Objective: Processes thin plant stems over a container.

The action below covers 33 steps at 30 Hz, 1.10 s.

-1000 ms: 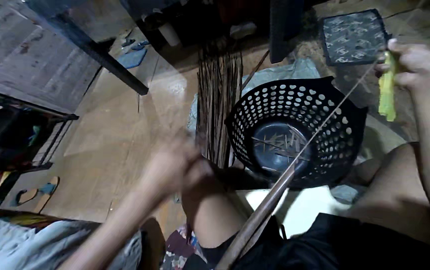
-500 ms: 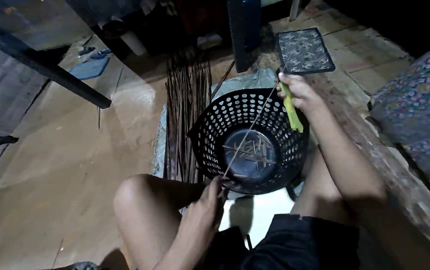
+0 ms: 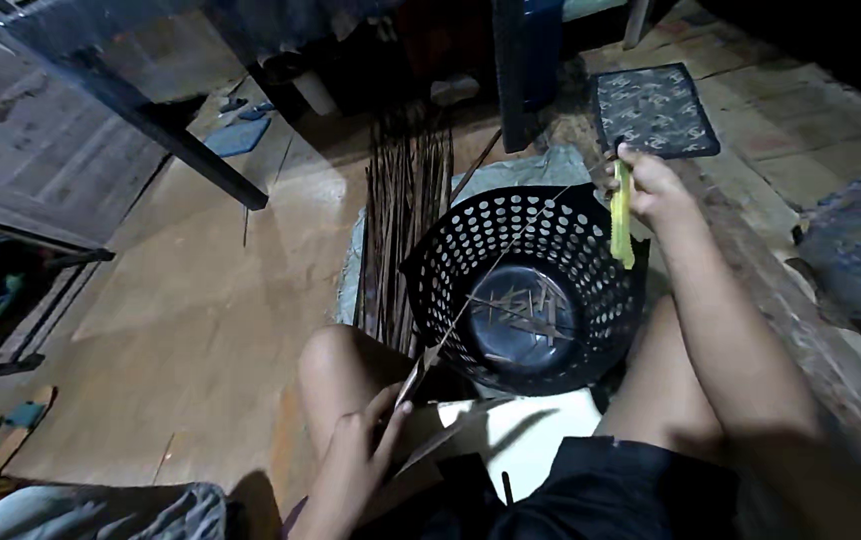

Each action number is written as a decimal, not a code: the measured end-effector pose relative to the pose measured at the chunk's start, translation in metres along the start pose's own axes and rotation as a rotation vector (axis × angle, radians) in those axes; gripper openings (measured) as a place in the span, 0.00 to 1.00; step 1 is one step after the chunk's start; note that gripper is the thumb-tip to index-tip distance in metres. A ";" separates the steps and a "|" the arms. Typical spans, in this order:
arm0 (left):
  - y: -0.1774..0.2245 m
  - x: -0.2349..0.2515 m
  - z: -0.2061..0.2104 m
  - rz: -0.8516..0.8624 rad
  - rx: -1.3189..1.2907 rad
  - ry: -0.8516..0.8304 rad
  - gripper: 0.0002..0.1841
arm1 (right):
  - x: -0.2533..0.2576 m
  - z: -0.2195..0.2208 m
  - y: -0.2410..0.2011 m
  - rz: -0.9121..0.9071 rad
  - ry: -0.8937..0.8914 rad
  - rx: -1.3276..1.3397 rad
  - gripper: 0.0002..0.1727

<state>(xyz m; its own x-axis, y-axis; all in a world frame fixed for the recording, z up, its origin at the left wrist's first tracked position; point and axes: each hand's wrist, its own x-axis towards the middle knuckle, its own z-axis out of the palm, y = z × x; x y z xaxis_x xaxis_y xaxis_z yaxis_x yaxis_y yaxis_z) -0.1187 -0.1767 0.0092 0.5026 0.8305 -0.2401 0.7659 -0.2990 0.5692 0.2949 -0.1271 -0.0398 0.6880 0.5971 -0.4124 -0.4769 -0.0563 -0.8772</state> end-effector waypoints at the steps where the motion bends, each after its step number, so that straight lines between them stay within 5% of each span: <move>1: -0.002 0.003 0.001 0.001 -0.017 -0.003 0.17 | -0.002 -0.001 0.001 0.013 0.012 0.027 0.13; 9: -0.001 0.014 0.003 0.011 -0.168 0.007 0.17 | 0.003 -0.031 0.000 -0.075 0.208 0.220 0.15; 12: 0.002 0.021 0.004 0.006 -0.263 0.049 0.16 | -0.010 -0.025 0.008 -0.192 0.173 -0.208 0.08; 13: 0.006 0.025 0.003 0.002 -0.290 0.050 0.16 | -0.016 -0.021 0.016 -0.217 0.057 -0.497 0.18; 15: 0.013 0.036 0.005 0.003 -0.322 0.048 0.17 | -0.031 -0.004 0.035 -0.102 -0.266 -0.903 0.53; 16: 0.016 0.043 0.008 0.011 -0.332 0.053 0.17 | -0.040 0.009 0.047 -0.018 -0.426 -1.025 0.61; 18: 0.023 0.058 0.013 0.013 -0.352 0.070 0.18 | -0.066 0.030 0.062 0.043 -0.721 -1.076 0.50; 20: 0.032 0.070 0.017 0.000 -0.378 0.085 0.18 | -0.096 0.045 0.065 0.081 -0.949 -0.838 0.30; 24: 0.040 0.092 0.027 -0.048 -0.428 0.078 0.19 | -0.133 0.058 0.062 0.267 -1.007 -0.344 0.06; 30: 0.046 0.099 0.036 -0.114 -0.681 -0.097 0.19 | -0.137 0.066 0.064 0.190 -0.681 -0.326 0.04; 33: 0.041 0.096 0.040 -0.152 -0.747 -0.108 0.17 | -0.131 0.061 0.066 0.233 -0.698 -0.401 0.07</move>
<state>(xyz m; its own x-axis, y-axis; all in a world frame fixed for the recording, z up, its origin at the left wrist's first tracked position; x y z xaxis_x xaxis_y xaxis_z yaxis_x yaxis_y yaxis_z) -0.0226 -0.1278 -0.0221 0.4790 0.7752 -0.4117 0.3747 0.2436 0.8946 0.1400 -0.1600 -0.0291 0.0363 0.8856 -0.4630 -0.2433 -0.4416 -0.8636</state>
